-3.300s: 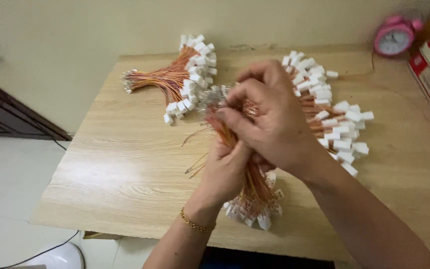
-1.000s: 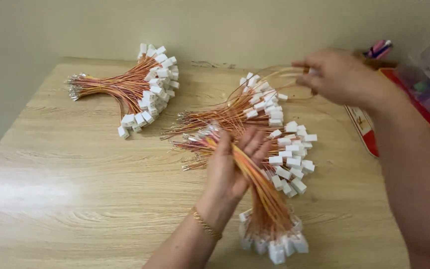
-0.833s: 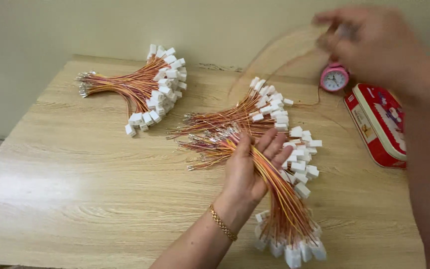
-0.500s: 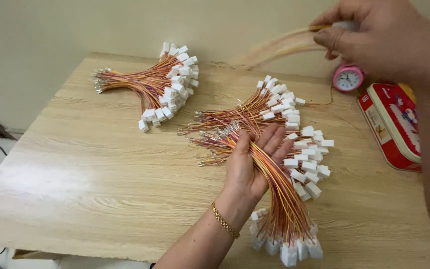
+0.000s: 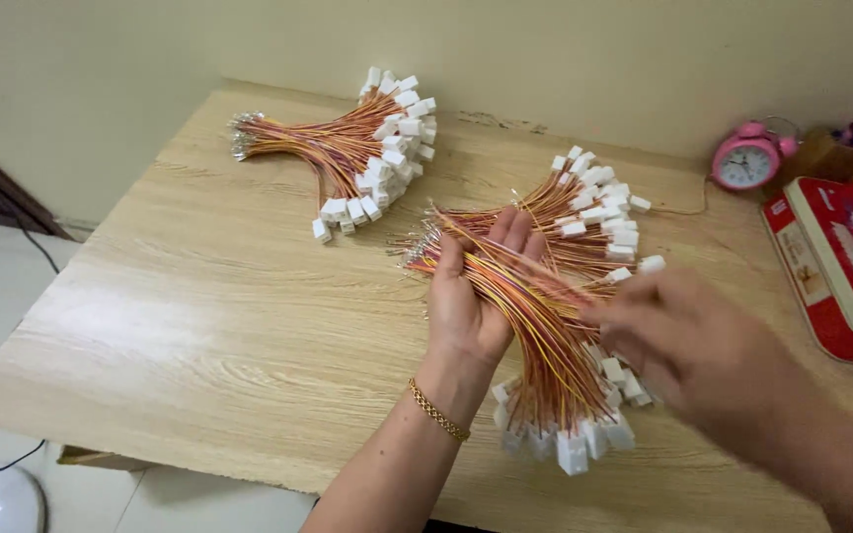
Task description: The person repeatedly picks up bundles of multi-colored wires with white connectors, separates them by hand, and places them into distinct piles on a wooden table. The action is continuous throughout the clip, with no tools used.
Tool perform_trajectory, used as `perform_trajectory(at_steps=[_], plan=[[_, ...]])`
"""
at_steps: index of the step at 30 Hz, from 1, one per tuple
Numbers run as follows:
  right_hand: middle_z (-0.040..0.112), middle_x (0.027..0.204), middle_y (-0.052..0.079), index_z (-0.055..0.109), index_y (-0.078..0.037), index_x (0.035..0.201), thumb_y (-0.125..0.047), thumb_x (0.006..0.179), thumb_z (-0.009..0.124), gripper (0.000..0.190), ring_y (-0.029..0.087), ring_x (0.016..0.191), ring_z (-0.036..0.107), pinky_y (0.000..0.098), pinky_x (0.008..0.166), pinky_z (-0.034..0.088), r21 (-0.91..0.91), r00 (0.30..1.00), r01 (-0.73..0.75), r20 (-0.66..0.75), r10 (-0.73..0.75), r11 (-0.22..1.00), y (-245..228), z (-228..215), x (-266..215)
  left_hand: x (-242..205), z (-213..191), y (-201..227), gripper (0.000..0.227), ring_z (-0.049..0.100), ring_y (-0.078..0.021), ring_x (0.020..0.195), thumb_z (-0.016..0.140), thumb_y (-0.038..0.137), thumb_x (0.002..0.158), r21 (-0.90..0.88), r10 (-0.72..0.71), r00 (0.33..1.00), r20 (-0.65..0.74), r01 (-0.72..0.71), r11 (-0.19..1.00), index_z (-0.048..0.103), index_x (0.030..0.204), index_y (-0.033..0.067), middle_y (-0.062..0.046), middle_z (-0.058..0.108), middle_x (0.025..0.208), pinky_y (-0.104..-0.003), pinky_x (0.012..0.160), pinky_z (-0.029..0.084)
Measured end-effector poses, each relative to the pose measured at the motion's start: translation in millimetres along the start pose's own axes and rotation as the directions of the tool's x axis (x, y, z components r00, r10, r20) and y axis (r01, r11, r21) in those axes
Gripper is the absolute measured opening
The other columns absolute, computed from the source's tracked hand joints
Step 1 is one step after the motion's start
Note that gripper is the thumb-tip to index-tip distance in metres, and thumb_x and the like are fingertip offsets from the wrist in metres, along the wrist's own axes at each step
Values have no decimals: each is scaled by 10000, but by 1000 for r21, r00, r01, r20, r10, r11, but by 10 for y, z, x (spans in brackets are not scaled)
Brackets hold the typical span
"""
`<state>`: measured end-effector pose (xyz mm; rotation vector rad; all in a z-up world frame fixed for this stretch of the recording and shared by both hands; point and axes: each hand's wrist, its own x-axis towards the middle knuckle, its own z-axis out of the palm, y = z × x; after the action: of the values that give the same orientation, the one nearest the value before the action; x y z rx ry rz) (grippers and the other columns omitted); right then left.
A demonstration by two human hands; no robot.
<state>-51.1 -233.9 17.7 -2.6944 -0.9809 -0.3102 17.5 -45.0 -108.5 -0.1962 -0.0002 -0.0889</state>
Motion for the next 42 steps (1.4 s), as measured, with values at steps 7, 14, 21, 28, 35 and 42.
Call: perform_trajectory(at_steps=[7,14,21,28,35,42], plan=[[696,999,16,764,-135,1075,-132,761,720,318,114,741,652,246,538,550,25,984,163,-78,-160,986,-25,405,-426,-200,220,87,249,550,-54,597,441,408,1131,207,158,985,-71,-140,968,497,1105,167,-10,687,937,-248,564,542],[712,909,18,731,-119,1069,-248,791,759,307,139,736,669,286,573,568,27,983,173,-68,-171,984,67,851,-787,-174,91,141,247,516,-35,605,444,431,1125,241,66,990,123,-94,966,545,1099,207,-5,670,1030,-201,535,463],[832,962,-126,848,-332,1027,-454,804,767,266,1,838,812,188,785,644,116,576,-789,479,662,603,-146,879,-753,-285,140,201,294,426,14,574,416,399,1141,271,-98,938,332,4,963,538,1407,371,80,591,829,-145,496,346],[678,1237,44,749,-207,1194,-285,792,763,410,182,1016,678,332,817,555,144,976,215,-11,-216,966,82,1315,-1003,-395,217,328,513,358,10,427,622,679,810,557,-180,949,257,7,831,615,843,168,117,414,524,-135,419,337],[611,1239,121,635,-90,1259,-100,872,662,388,262,1031,629,367,843,526,414,939,334,-72,-336,847,-314,1091,-857,-492,108,624,294,349,28,564,567,245,1139,546,-166,931,324,-41,837,554,1430,210,-123,601,1433,-136,459,294],[717,1134,73,569,-217,1362,-213,920,564,442,146,530,570,282,415,487,388,905,-418,252,342,821,523,722,-319,-582,29,959,473,487,6,610,346,313,1246,174,-208,852,480,139,975,388,1651,73,-249,474,1596,-138,504,393]])
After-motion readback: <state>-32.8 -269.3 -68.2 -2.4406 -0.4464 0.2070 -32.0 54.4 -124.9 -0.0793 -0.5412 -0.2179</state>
